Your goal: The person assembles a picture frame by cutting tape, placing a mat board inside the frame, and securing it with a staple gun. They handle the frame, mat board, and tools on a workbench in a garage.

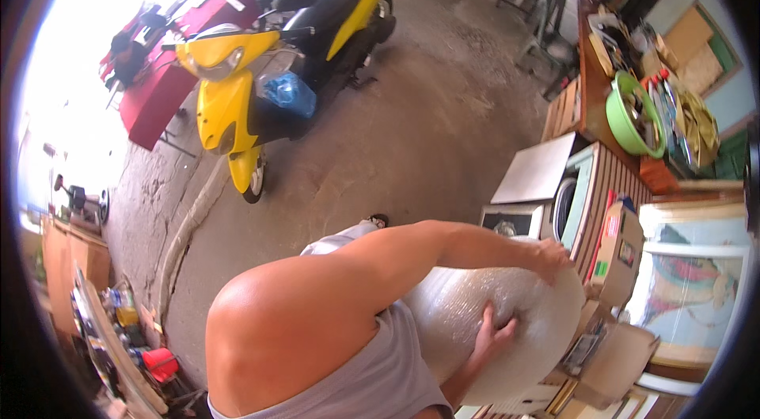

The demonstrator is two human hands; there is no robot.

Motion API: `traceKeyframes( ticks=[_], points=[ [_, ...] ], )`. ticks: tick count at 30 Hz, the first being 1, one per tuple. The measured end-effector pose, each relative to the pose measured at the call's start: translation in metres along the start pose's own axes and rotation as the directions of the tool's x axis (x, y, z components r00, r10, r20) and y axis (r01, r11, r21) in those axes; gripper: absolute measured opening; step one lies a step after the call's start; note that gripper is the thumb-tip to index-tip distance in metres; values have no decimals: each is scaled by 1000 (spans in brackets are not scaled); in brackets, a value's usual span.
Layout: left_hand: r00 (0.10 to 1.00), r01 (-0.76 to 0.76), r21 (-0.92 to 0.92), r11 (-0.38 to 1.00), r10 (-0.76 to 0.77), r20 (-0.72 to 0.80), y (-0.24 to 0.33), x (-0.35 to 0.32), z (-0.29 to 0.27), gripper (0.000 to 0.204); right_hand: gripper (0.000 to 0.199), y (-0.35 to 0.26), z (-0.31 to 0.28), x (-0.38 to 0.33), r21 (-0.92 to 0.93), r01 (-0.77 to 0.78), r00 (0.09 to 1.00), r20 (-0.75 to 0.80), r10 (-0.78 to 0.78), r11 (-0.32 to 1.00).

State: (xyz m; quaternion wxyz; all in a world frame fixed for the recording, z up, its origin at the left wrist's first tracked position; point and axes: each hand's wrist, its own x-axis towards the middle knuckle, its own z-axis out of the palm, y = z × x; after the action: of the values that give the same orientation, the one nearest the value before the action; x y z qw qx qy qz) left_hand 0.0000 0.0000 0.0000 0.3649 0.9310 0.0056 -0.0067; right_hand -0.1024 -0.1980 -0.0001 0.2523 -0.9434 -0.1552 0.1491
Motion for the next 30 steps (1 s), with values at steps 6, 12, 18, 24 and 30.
traceKeyframes(
  ticks=[6, 12, 18, 24, 30],
  points=[
    [969, -125, -54, 991, 110, -221, -14, -75, -17, 53, 78, -5, 0, -22, -41, 16, 998, -62, -18, 999],
    [858, -16, -333, 943, -158, -489, -43, -216, -31, 42, 71, -11, -15, -22, -100, 119, 989, -73, -127, 988],
    [677, 529, -402, 748, -657, -332, -113, -448, 44, 44, 68, -68, -11, -58, -205, 559, 680, -441, -585, 804],
    [363, 773, -483, 412, -911, -197, -122, -683, 99, 44, 43, -209, 97, -138, 283, 712, 701, -225, -677, 643],
    [-195, 489, -871, 45, -968, -159, -89, -888, 119, 52, 35, -344, 272, -297, 517, 744, 333, 262, -906, 423]
  ],
)
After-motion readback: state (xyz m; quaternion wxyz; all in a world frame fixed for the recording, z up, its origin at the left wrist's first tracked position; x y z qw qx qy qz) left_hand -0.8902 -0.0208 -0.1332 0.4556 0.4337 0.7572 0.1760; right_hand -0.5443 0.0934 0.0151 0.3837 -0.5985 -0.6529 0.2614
